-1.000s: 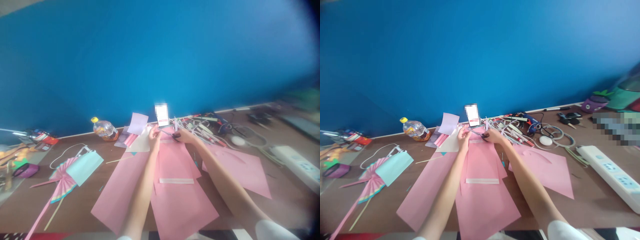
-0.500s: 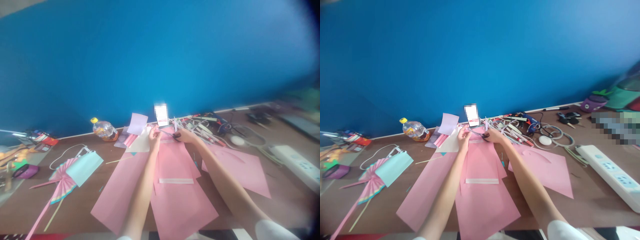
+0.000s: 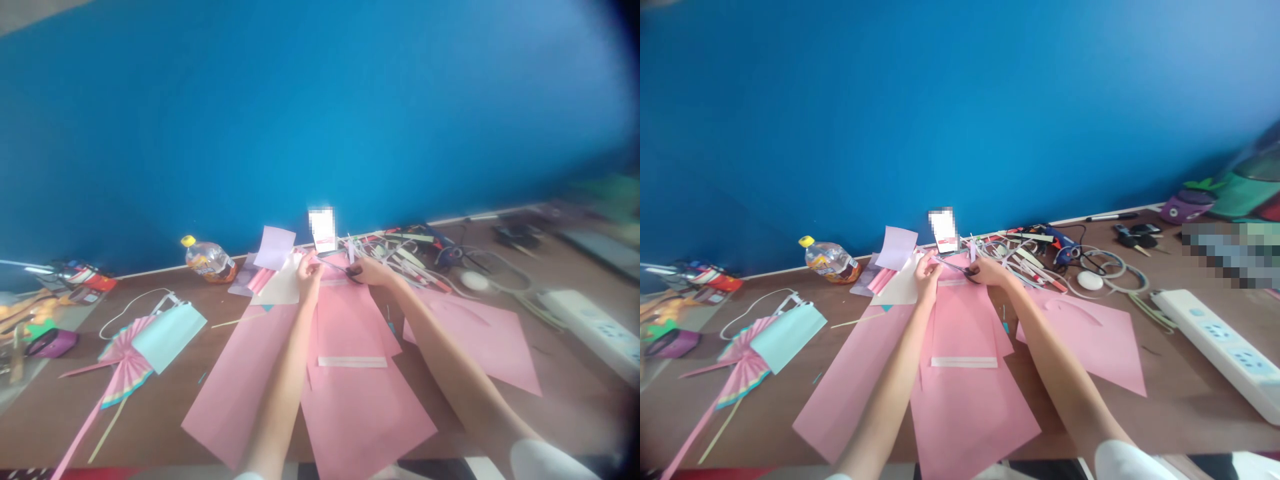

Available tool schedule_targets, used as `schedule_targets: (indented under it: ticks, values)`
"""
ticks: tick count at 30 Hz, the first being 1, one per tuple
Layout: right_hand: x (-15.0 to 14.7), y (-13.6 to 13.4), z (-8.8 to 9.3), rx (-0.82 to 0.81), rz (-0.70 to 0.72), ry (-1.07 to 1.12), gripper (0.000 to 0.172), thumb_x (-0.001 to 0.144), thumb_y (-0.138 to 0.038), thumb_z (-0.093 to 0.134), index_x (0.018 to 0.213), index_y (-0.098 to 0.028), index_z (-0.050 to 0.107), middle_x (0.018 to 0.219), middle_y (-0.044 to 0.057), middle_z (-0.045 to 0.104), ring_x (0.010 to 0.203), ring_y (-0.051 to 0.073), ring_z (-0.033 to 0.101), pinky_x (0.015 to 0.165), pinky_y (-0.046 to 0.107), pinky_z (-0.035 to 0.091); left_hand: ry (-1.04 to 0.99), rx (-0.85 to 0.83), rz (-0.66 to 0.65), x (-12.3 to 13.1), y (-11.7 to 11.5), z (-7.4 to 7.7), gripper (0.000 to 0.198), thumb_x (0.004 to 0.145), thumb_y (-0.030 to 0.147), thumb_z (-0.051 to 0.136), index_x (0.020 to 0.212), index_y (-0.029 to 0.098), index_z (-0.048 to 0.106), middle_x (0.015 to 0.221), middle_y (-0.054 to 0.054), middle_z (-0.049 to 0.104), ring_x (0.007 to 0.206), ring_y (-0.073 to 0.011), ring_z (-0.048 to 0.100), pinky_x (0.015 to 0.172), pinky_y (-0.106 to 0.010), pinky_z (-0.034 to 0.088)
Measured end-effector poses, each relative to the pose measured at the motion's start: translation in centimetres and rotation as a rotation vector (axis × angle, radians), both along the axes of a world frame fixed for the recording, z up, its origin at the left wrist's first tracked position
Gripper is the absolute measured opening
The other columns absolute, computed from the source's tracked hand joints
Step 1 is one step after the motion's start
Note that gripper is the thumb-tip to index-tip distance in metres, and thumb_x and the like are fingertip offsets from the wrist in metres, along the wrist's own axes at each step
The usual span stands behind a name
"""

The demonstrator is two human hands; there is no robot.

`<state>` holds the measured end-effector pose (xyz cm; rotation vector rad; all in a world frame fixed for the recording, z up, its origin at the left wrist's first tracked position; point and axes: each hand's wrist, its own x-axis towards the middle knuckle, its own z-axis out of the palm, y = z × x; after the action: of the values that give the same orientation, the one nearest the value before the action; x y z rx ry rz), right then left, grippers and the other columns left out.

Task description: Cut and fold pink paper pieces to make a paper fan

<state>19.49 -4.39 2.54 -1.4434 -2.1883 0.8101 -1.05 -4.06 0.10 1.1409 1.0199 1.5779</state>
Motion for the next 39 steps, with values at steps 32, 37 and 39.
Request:
schedule_targets:
  ticks: [32,37,39]
  values:
    - [0.11,0.1,-0.22,0.008,0.019,0.009,0.03,0.073,-0.036,0.052,0.054,-0.018,0.038,0.051,-0.004,0.033,0.051,0.009,0.027,0.052,0.028,0.019,-0.014,0.007,-0.016,-0.12,0.04,-0.32,0.052,0.07,0.026,0.072,0.121,0.024,0.06,0.128,-0.007,0.059,0.079,-0.0101,0.058,0.074,-0.025,0.048]
    - [0.11,0.18,-0.51,0.03,0.016,0.002,0.03,0.073,-0.036,0.052,0.053,-0.018,0.038,0.051,-0.004,0.032,0.051,0.009,0.027,0.051,0.028,0.019,-0.014,0.01,-0.016,-0.16,0.18,-0.45,0.054,0.069,0.026,0.072,0.122,0.025,0.059,0.129,-0.008,0.059,0.078,-0.01,0.058,0.074,-0.025,0.048]
    - [0.1,0.28,-0.72,0.044,0.007,-0.011,0.031,0.073,-0.037,0.052,0.053,-0.018,0.038,0.051,-0.004,0.032,0.051,0.009,0.027,0.051,0.028,0.019,-0.014,0.007,-0.018,-0.17,0.15,-0.44,0.055,0.069,0.027,0.072,0.122,0.024,0.059,0.129,-0.008,0.059,0.078,-0.0102,0.058,0.074,-0.026,0.049]
